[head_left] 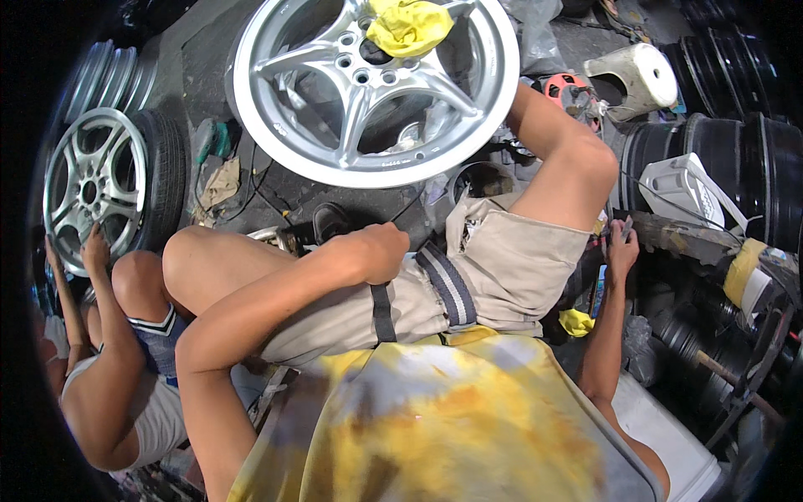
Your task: The person sits on the floor and cleans a silver car rim using a yellow cloth and a small metal tool. They wipe the rim's surface and use the tool to scrape or apply a substance to the edges and spokes. Another person is visible in the background working on a different rim.
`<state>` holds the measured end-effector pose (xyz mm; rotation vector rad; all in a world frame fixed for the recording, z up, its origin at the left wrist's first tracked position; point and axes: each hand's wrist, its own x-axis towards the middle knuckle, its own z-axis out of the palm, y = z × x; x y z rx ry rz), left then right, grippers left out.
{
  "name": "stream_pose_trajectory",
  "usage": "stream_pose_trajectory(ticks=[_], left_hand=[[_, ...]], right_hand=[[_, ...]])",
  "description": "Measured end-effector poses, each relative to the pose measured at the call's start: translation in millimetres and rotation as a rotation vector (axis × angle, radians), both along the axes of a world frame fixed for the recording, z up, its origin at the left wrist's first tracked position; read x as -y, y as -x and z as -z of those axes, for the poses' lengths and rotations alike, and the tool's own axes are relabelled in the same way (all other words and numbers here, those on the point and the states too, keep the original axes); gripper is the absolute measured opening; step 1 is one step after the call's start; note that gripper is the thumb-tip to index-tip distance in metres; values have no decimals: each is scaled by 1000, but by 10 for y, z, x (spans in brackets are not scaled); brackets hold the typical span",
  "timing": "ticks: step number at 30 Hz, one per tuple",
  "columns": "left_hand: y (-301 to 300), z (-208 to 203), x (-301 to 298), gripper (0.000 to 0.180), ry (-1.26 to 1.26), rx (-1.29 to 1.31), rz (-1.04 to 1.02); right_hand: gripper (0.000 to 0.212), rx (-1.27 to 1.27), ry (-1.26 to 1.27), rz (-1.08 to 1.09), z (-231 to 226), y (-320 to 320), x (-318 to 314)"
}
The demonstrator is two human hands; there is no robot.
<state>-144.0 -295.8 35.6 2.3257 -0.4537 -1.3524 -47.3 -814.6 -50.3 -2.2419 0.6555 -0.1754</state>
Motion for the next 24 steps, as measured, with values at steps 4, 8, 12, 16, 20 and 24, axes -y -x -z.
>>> stream_pose_trajectory(ticks=[4,8,12,16,20,24], left_hand=[[10,303,52,22,-139,2,42],[-50,897,79,21,-145,132,-117],[-122,1145,277,22,-114,130,-121],[-306,397,457,18,-57,146,139],[-654,-452,282,27,37,198,-71],[-752,-623,38,32,62,173,-61]], right_hand=[[29,27,-31,-131,-299,-115,-515],[28,80,-291,-239,-263,-141,-955],[29,22,-157,-316,-108,52,-1201],[24,-125,-294,-267,44,417,-1095],[25,-118,-375,-163,59,588,-1138],[29,-95,-307,-306,-65,498,-1006]])
